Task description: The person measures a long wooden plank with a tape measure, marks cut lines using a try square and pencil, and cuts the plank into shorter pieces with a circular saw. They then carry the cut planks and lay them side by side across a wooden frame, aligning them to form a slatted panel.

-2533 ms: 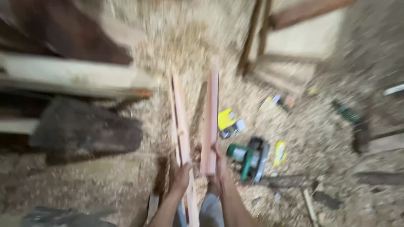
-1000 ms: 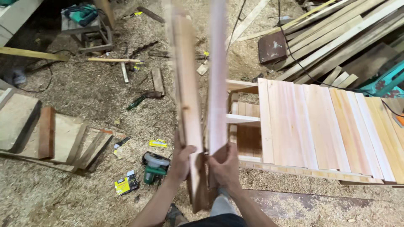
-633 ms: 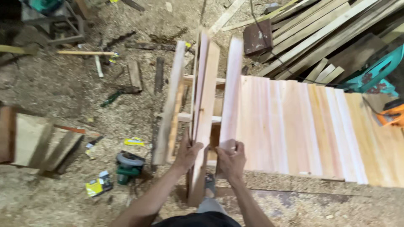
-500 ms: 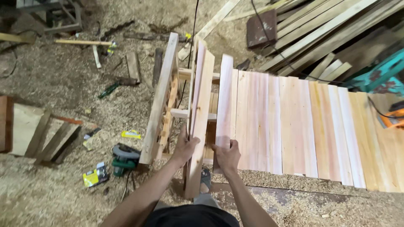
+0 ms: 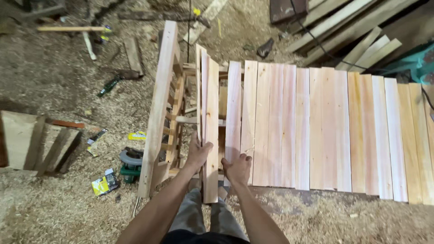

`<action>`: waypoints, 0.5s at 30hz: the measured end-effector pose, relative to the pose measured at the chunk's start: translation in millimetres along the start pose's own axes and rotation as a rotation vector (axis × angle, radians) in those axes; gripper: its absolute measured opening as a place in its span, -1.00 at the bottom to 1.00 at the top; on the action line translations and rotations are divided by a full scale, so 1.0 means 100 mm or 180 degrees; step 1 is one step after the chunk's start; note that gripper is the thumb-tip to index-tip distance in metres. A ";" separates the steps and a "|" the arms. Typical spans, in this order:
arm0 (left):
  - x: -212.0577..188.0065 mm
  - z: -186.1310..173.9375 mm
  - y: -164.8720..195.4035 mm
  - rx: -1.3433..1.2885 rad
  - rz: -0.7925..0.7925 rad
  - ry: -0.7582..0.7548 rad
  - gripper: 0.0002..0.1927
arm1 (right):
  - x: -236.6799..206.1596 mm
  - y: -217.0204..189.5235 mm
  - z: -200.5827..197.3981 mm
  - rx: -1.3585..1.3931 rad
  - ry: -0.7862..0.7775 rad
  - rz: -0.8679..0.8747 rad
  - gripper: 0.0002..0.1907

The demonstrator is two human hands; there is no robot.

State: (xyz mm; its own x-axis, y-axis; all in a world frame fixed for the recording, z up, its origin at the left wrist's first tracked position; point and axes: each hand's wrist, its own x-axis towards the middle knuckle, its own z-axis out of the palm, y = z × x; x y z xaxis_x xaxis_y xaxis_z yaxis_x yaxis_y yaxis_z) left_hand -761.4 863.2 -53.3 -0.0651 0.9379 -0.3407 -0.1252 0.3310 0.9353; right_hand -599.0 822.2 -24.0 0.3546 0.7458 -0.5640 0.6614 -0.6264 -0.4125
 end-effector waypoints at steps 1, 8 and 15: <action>0.04 -0.02 -0.04 -0.0067 -0.0023 -0.0003 -0.40 | 0.02 0.00 0.03 -0.0370 -0.0004 0.0030 -0.14; 0.35 -0.19 -0.49 0.0010 -0.0525 -0.0361 -0.02 | 0.10 -0.09 0.21 0.0205 0.0054 -0.0335 -0.31; 0.55 -0.14 -0.64 0.0631 -0.0916 -0.0305 0.15 | 0.29 -0.13 0.56 0.1721 -0.0760 0.0695 -0.48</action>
State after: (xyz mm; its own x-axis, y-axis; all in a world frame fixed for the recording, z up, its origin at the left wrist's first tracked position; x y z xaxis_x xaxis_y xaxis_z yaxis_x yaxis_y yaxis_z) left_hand -771.2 891.9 -133.3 0.0390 0.8058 -0.5910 0.0701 0.5877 0.8060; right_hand -634.3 839.5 -74.6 0.2452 0.5558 -0.7944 0.1405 -0.8311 -0.5381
